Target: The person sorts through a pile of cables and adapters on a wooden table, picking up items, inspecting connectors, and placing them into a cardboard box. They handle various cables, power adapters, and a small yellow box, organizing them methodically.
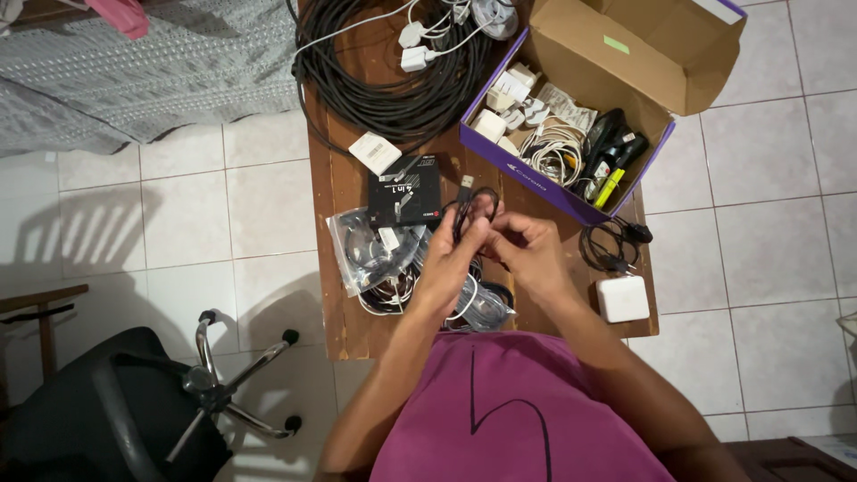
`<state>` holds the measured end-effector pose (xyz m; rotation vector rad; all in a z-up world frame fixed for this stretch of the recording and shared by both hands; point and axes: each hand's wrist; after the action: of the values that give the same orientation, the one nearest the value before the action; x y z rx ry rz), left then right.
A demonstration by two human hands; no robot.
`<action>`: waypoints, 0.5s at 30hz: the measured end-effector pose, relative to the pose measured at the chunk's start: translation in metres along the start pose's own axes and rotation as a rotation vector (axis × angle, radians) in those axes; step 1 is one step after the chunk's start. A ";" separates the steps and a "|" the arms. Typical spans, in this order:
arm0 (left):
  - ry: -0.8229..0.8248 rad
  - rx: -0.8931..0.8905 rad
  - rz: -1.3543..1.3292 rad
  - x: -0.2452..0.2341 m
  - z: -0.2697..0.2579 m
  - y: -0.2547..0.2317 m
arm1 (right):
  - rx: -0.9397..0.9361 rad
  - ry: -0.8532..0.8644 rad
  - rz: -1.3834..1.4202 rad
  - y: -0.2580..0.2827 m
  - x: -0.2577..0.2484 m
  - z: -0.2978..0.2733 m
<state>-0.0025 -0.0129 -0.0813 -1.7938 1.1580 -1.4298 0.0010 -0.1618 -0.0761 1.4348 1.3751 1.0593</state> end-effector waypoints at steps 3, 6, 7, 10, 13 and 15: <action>-0.094 -0.048 -0.139 0.001 0.008 0.002 | -0.319 -0.007 -0.314 0.021 0.003 -0.009; -0.159 -0.073 -0.298 0.000 0.011 -0.002 | -0.547 -0.024 -0.408 0.036 -0.001 -0.023; -0.148 -0.063 -0.313 0.000 0.011 -0.003 | -0.423 -0.051 -0.335 0.035 0.000 -0.023; -0.138 -0.013 -0.240 0.001 0.010 -0.002 | -0.136 -0.088 -0.075 0.021 -0.004 -0.019; -0.158 0.082 0.123 0.007 0.005 0.004 | -0.037 -0.075 0.202 0.002 -0.014 -0.009; -0.163 0.148 0.447 0.013 0.000 0.004 | 0.011 -0.089 0.307 -0.012 -0.016 -0.005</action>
<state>-0.0028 -0.0258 -0.0785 -1.4076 1.2359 -1.0578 -0.0071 -0.1770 -0.0863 1.7186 1.1214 1.1647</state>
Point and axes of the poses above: each hand's wrist, its own z-axis towards the middle knuckle, its own x-axis out of the palm, y = z × x, and after that the axes turned 7 degrees about -y, right-handed
